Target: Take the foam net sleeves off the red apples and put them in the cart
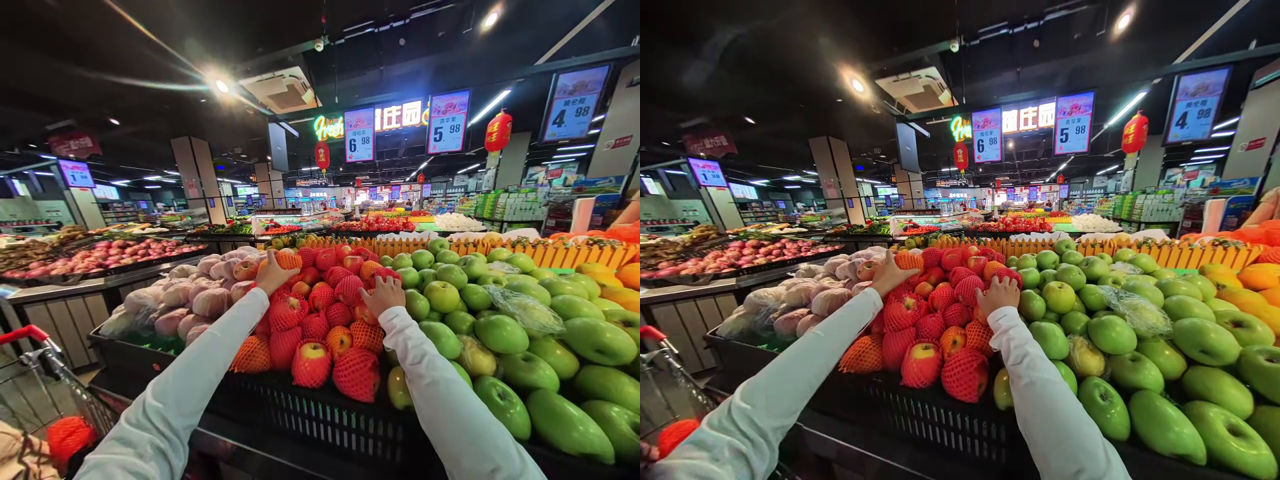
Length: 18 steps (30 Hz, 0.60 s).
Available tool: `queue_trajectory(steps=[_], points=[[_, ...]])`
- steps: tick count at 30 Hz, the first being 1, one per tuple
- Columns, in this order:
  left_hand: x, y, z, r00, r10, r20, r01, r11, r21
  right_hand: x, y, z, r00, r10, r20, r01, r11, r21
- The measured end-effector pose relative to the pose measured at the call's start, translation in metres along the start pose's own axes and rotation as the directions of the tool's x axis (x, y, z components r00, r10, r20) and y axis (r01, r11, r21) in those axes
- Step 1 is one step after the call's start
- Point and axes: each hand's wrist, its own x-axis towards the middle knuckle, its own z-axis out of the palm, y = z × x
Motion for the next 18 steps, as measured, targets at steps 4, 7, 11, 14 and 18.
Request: queue_trajectory(steps=[4, 7, 11, 14, 18], points=[[0.004, -0.014, -0.002, 0.977, 0.187, 0.104, -0.213, 0.899, 0.382, -0.001, -0.001, 0.000, 1.000, 0.008, 0.002, -0.008, 1.000, 0.009], [0.004, -0.008, 0.000, 0.969, 0.211, 0.131, -0.243, 0.912, 0.330, -0.001, -0.001, 0.000, 0.999, 0.015, -0.032, -0.015, 1.000, 0.016], [-0.007, 0.026, 0.006, 0.960, 0.235, 0.151, -0.247, 0.967, 0.063, 0.000, -0.001, 0.004, 0.993, 0.040, -0.108, -0.036, 0.999, 0.036], [-0.020, 0.064, 0.017, 0.940, 0.306, 0.151, -0.301, 0.952, -0.054, 0.001, -0.001, 0.009, 0.986, 0.054, -0.156, -0.046, 0.998, 0.052], [-0.031, 0.110, 0.042, 0.914, 0.385, 0.130, -0.375, 0.922, -0.097, 0.003, 0.002, 0.014, 0.980, 0.051, -0.191, -0.038, 0.997, 0.067]])
